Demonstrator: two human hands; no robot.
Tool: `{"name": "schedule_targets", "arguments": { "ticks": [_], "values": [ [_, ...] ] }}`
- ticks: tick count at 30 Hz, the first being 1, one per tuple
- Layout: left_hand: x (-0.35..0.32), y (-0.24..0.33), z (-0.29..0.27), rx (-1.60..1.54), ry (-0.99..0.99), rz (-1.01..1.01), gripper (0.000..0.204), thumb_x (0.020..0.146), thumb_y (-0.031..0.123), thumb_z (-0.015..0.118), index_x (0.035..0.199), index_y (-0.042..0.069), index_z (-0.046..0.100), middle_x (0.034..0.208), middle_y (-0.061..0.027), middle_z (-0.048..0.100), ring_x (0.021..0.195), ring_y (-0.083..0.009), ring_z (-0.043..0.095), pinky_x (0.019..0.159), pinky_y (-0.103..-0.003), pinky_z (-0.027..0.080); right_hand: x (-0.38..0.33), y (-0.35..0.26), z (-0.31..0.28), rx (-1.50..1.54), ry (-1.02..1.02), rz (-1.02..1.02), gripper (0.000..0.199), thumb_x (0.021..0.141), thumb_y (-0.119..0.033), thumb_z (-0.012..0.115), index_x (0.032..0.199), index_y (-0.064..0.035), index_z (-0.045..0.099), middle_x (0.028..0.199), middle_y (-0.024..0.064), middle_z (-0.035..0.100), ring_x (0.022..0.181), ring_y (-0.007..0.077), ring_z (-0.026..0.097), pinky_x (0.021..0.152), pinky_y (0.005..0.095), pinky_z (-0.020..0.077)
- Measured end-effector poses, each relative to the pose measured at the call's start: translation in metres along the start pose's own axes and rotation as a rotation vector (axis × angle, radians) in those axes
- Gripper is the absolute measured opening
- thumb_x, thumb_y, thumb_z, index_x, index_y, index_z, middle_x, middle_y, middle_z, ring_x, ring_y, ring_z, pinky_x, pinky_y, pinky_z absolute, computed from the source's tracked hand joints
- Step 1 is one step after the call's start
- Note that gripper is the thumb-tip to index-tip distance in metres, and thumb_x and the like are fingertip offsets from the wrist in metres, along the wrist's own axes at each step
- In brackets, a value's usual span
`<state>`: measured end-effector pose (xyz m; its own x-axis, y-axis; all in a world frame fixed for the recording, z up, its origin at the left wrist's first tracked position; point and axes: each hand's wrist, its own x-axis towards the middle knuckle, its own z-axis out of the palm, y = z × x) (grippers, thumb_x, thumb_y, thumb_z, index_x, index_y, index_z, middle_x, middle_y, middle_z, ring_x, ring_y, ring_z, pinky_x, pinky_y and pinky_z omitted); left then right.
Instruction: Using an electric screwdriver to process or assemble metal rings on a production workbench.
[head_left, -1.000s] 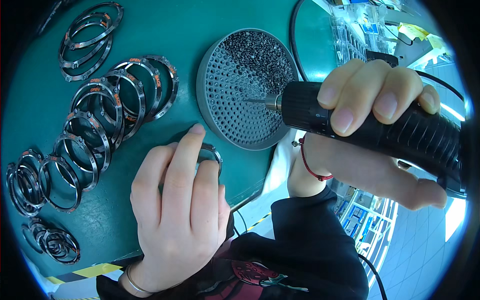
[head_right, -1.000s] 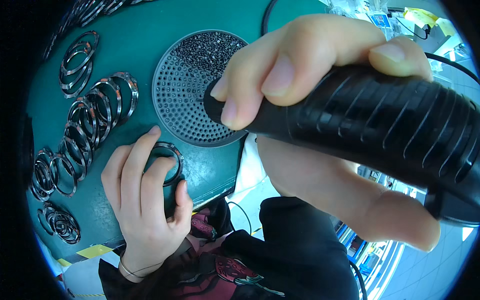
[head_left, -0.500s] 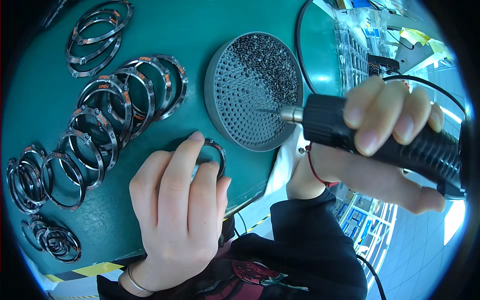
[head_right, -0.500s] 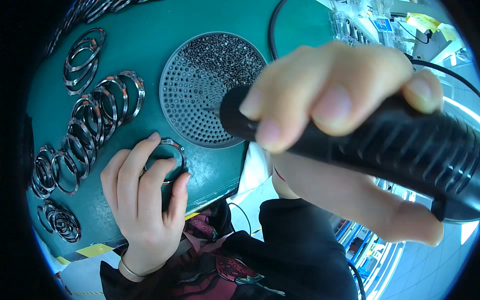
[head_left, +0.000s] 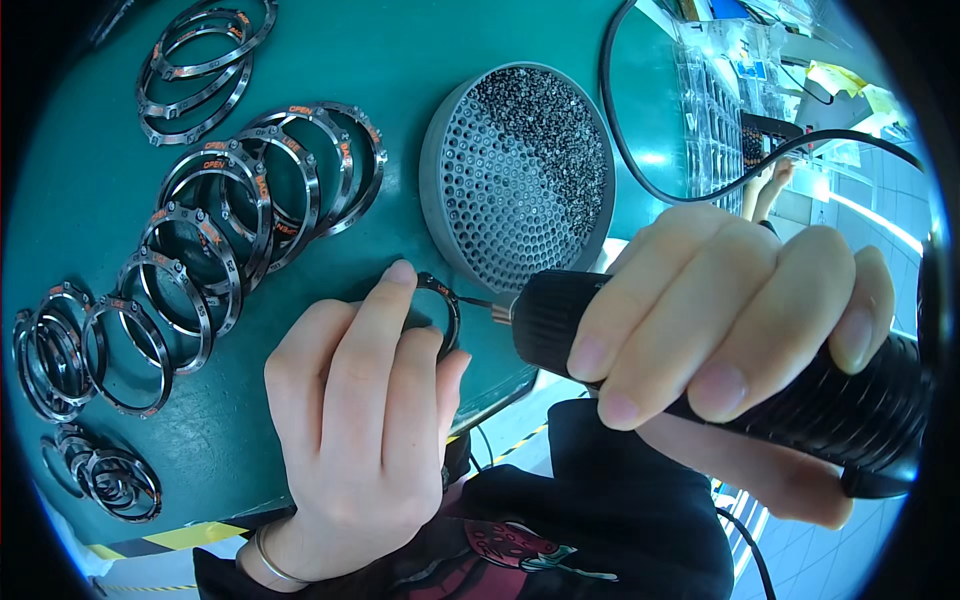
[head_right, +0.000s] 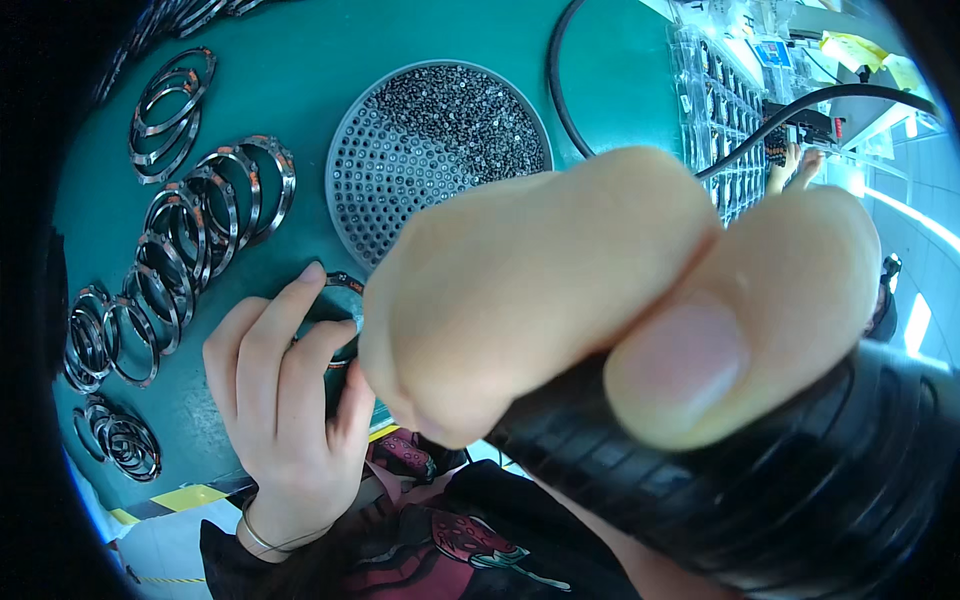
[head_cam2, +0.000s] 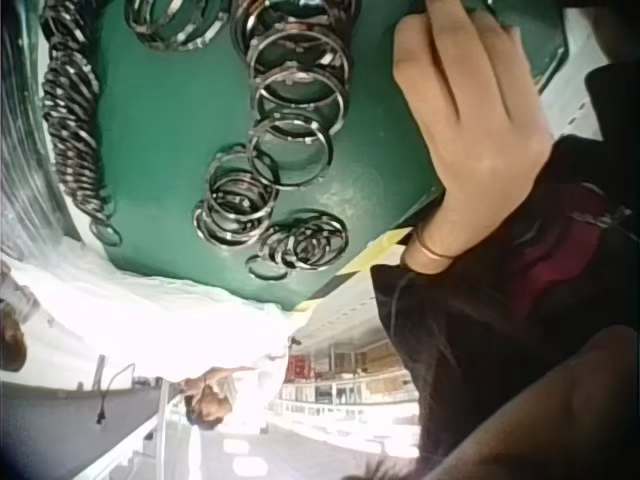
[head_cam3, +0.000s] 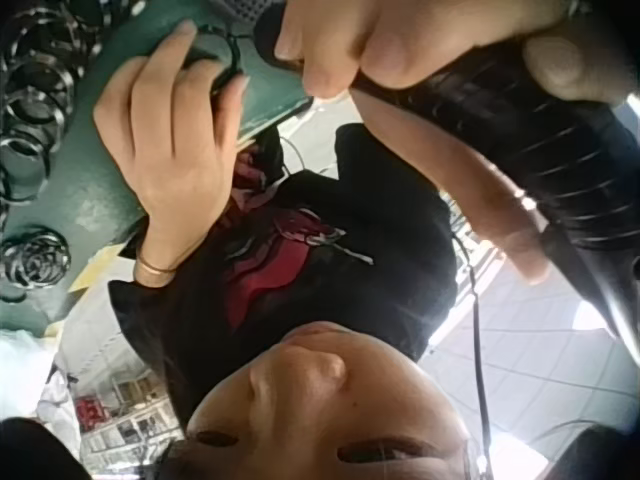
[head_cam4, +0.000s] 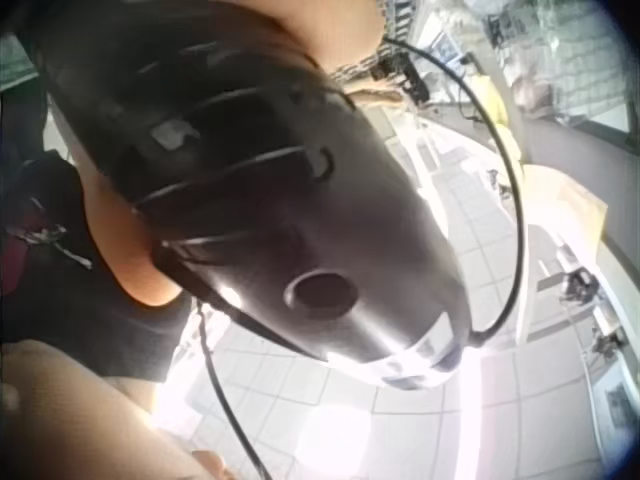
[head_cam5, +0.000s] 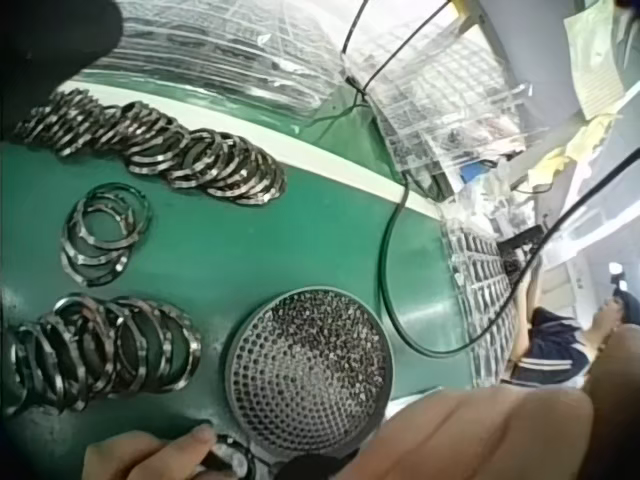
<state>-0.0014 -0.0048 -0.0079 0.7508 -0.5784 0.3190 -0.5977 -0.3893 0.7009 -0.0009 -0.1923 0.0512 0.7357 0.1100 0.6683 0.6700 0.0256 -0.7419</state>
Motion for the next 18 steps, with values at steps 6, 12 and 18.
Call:
{"name": "schedule_targets", "arguments": {
  "ticks": [6, 12, 18],
  "values": [
    [-0.002, -0.003, 0.003, 0.014, 0.015, 0.001, 0.024, 0.071, 0.008, 0.072, 0.091, 0.0, 0.062, 0.12, -0.014, 0.061, 0.096, -0.0334, 0.054, 0.081, -0.042, 0.045, -0.003, 0.007, 0.012, -0.004, 0.015, -0.002, 0.068, 0.085, -0.055, 0.066, 0.11, 0.0019, 0.038, 0.083, 0.0128, 0.055, 0.05, 0.0199, 0.059, 0.036, 0.0278, 0.051],
    [0.003, -0.002, -0.006, 0.042, 0.057, 0.07, 0.024, 0.072, 0.007, 0.072, 0.089, -0.006, 0.061, 0.112, -0.0188, 0.061, 0.091, -0.0337, 0.055, 0.075, -0.04, 0.047, 0.005, 0.0, 0.003, 0.064, 0.015, 0.014, 0.067, 0.084, -0.055, 0.067, 0.108, 0.001, 0.039, 0.084, 0.0105, 0.056, 0.05, 0.0208, 0.06, 0.046, 0.0329, 0.0565],
    [-0.003, 0.002, -0.003, 0.097, 0.076, 0.05, 0.033, 0.072, 0.012, 0.078, 0.095, -0.005, 0.062, 0.113, -0.0197, 0.06, 0.091, -0.0346, 0.054, 0.075, -0.041, 0.047, 0.004, 0.001, -0.021, 0.026, 0.781, -0.107, 0.083, 0.072, -0.083, 0.052, 0.093, -0.0025, 0.06, 0.109, 0.0177, 0.054, 0.123, 0.0365, 0.045, 0.119, 0.0519, 0.0187]
  ]
}}
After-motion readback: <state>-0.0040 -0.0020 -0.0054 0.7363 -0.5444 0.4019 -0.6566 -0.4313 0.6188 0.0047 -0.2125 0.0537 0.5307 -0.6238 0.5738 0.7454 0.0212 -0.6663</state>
